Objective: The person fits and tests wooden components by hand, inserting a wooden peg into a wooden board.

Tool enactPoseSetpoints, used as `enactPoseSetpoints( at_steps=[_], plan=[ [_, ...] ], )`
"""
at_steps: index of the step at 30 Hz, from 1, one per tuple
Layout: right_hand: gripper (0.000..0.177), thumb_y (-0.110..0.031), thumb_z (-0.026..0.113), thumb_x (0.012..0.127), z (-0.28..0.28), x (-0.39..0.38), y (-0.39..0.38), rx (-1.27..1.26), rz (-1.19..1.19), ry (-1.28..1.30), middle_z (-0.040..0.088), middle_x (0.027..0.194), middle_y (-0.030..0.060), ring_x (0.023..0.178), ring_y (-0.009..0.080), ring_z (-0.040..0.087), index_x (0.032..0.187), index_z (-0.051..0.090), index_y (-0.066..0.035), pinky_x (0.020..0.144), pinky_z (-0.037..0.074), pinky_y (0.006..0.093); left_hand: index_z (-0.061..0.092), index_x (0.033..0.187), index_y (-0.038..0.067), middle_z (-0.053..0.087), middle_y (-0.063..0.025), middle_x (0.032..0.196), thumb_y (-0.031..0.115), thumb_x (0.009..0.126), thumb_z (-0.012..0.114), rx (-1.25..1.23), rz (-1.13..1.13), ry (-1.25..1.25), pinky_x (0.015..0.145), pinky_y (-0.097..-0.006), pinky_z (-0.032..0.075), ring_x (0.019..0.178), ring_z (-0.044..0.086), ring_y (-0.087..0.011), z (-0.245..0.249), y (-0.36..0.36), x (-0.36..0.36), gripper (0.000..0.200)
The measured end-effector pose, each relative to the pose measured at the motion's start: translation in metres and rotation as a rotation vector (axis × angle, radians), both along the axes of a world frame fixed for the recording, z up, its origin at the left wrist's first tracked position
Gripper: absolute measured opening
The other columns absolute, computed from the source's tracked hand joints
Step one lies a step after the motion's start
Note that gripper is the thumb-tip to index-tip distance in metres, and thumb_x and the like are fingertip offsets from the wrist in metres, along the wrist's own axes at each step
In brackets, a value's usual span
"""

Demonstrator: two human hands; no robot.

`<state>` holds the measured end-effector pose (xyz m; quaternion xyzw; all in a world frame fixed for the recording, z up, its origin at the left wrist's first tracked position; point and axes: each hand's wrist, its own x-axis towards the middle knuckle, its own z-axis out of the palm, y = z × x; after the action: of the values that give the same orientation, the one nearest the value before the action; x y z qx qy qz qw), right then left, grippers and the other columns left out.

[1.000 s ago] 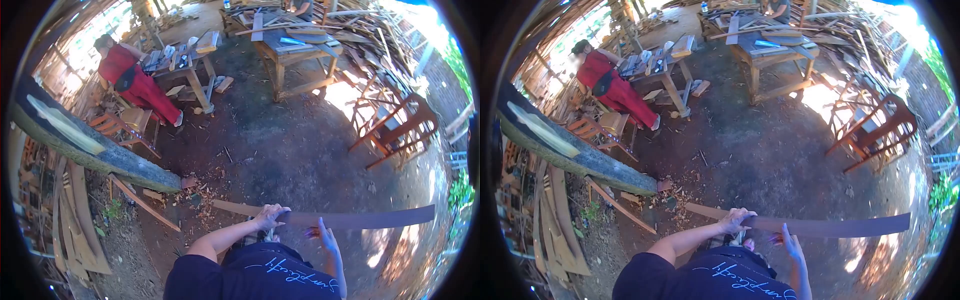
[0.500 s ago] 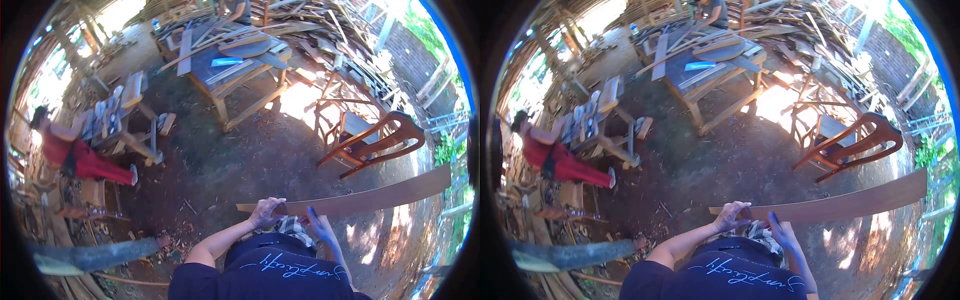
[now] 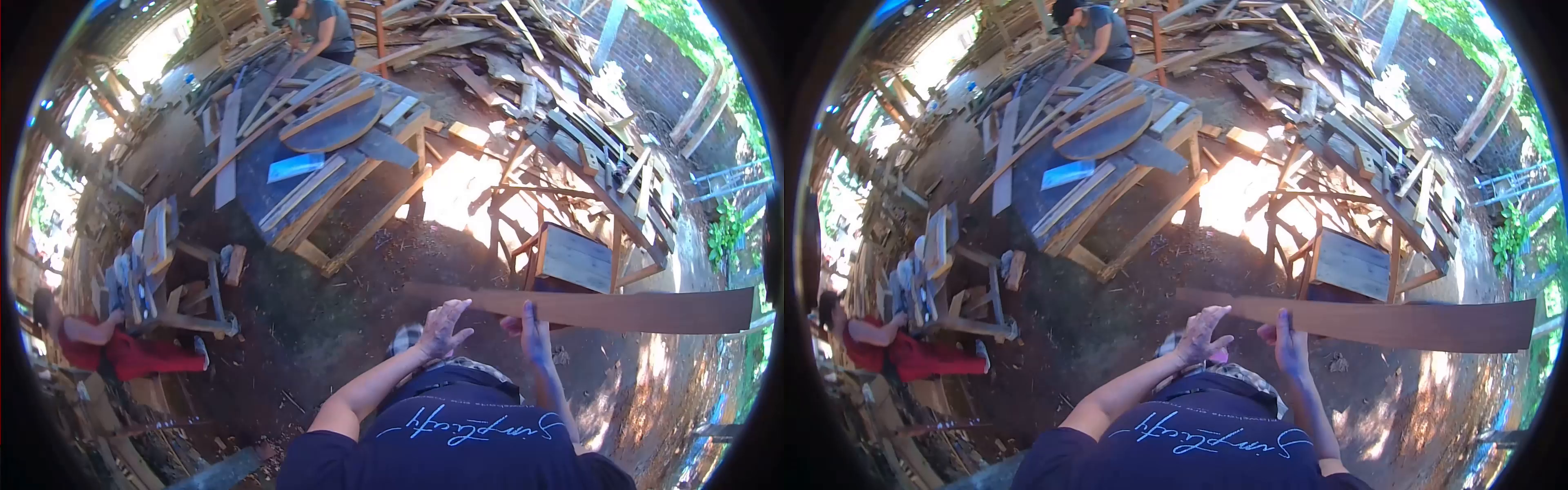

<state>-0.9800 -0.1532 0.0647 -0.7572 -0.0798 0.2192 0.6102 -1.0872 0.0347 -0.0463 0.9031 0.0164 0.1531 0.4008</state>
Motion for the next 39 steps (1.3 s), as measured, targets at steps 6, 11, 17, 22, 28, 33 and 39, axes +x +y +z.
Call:
enactPoseSetpoints(
  at_steps=[6,11,17,22,28,33,39],
  plan=[
    [0.045,-0.041,0.039,0.106,-0.001,0.123,0.048,-0.001,-0.137,-0.037,0.068,0.077,0.0051,0.069,0.0105,0.064,0.097,0.061,-0.003,0.062,0.050,0.0244,0.041,0.143,0.009,0.049,-0.0177,0.130,0.028,0.080,0.077,-0.075,-0.122,0.001,0.103,-0.0459,0.039,0.119,0.049,-0.0358,-0.003,0.056,0.139,0.075],
    [0.043,-0.041,0.041,0.105,-0.001,0.207,0.079,0.057,-0.284,-0.024,0.068,0.076,0.0048,0.069,0.0102,0.065,0.099,0.060,-0.003,0.061,0.050,0.0237,0.040,0.143,0.009,0.047,-0.0174,0.130,0.030,0.077,0.079,-0.021,-0.247,-0.015,0.101,-0.0447,0.040,0.120,0.048,-0.0361,-0.003,0.099,0.260,0.079],
    [0.043,-0.042,0.043,0.104,0.029,0.297,0.099,0.051,-0.408,-0.001,0.067,0.075,0.0049,0.068,0.0105,0.065,0.101,0.059,-0.002,0.061,0.052,0.0245,0.040,0.143,0.012,0.042,-0.0188,0.136,0.034,0.076,0.081,0.088,-0.361,-0.075,0.105,-0.0471,0.038,0.127,0.043,-0.0373,0.028,0.136,0.407,0.082],
    [0.045,-0.044,0.044,0.103,0.057,0.355,0.106,0.096,-0.507,-0.055,0.066,0.074,0.0047,0.067,0.0101,0.065,0.099,0.060,-0.002,0.060,0.053,0.0247,0.042,0.143,0.016,0.043,-0.0153,0.137,0.031,0.074,0.083,0.103,-0.492,-0.040,0.104,-0.0484,0.039,0.124,0.045,-0.0369,0.059,0.140,0.496,0.081],
    [0.050,-0.045,0.044,0.103,0.058,0.447,0.083,0.116,-0.537,-0.104,0.065,0.068,0.0034,0.062,0.0093,0.063,0.089,0.064,-0.002,0.058,0.051,0.0236,0.045,0.140,0.016,0.055,-0.0134,0.121,0.024,0.072,0.083,-0.028,-0.599,-0.126,0.094,-0.0447,0.045,0.110,0.056,-0.0348,0.043,0.117,0.590,0.078],
    [0.055,-0.049,0.043,0.102,0.039,0.559,0.038,0.092,-0.619,-0.095,0.063,0.062,0.0027,0.054,0.0087,0.060,0.082,0.065,-0.002,0.053,0.048,0.0237,0.045,0.139,0.014,0.058,-0.0147,0.112,0.018,0.074,0.082,-0.083,-0.582,-0.042,0.090,-0.0440,0.048,0.104,0.058,-0.0344,0.018,0.084,0.682,0.075],
    [0.061,-0.053,0.039,0.102,-0.004,0.727,-0.040,0.208,-0.351,0.037,0.065,0.071,0.0055,0.060,0.0104,0.061,0.088,0.066,0.000,0.053,0.049,0.0243,0.039,0.143,0.013,0.054,-0.0148,0.106,0.018,0.078,0.081,-0.060,-0.524,0.002,0.085,-0.0419,0.048,0.098,0.056,-0.0315,0.006,0.048,0.805,0.078]
  ],
)
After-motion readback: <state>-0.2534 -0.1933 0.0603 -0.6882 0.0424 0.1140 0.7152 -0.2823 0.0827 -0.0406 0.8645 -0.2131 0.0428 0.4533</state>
